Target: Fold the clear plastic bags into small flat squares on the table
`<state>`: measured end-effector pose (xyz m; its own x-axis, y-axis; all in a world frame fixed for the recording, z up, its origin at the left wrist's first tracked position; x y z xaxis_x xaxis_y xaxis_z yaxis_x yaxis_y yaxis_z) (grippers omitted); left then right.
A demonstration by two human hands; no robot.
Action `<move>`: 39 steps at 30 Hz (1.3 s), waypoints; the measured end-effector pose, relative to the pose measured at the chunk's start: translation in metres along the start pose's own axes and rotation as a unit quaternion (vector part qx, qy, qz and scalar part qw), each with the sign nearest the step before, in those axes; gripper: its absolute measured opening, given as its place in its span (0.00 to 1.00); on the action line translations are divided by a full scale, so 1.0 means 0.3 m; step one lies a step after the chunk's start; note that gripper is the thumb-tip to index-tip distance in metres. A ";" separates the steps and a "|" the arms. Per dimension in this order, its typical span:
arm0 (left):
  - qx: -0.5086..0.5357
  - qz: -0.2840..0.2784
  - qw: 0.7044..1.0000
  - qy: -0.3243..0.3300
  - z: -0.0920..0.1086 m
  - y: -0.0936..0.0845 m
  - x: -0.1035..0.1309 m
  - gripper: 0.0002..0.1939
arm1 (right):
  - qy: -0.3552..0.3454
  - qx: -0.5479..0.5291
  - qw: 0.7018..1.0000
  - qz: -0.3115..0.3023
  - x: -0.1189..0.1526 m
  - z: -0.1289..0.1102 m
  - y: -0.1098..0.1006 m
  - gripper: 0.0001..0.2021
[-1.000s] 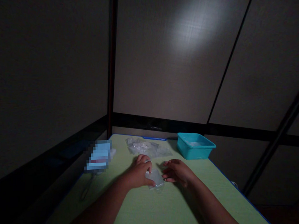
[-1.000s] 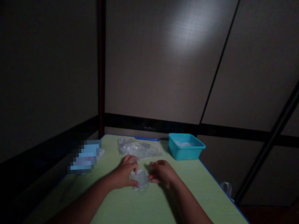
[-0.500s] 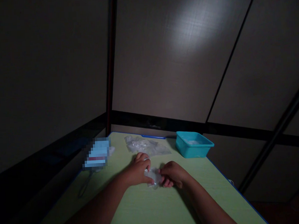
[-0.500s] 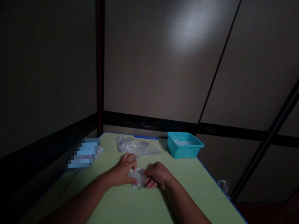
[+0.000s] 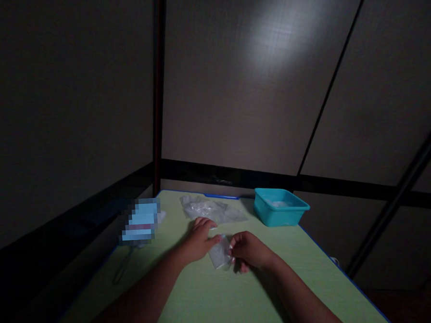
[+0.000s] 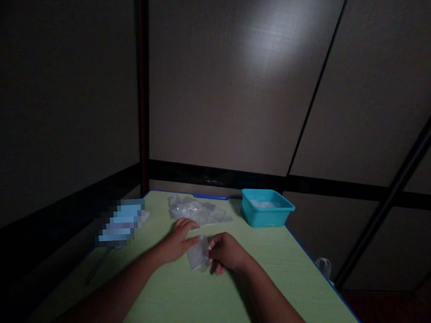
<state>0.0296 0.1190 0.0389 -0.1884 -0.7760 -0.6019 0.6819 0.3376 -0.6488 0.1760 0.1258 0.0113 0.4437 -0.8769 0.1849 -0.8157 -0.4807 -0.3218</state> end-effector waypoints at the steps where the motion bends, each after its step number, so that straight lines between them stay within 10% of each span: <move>1: 0.008 0.000 1.000 0.002 -0.002 0.003 -0.002 0.11 | -0.019 -0.005 1.000 -0.010 0.002 -0.009 0.002 0.10; 25: 0.300 0.047 0.940 -0.156 -0.043 -0.013 -0.032 0.12 | -0.165 -0.102 0.978 0.084 0.002 -0.085 -0.052 0.17; 39: 0.288 0.044 0.944 -0.157 -0.060 0.018 -0.026 0.09 | -0.177 -0.114 0.968 0.140 -0.008 -0.068 -0.070 0.16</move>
<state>0.0222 0.1365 0.0318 0.0433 -0.9090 -0.4146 0.9733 0.1320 -0.1876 0.1846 0.1383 0.0365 0.2595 -0.9398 -0.2224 -0.9652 -0.2444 -0.0933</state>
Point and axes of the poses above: each hand's wrist, its own x-axis away from the middle knuckle, its own y-axis out of the palm, z = x × y, the point moved 6 cm from there along -x, towards the middle knuckle, and after that the axes turned 6 degrees about z, right-handed, at the moved point
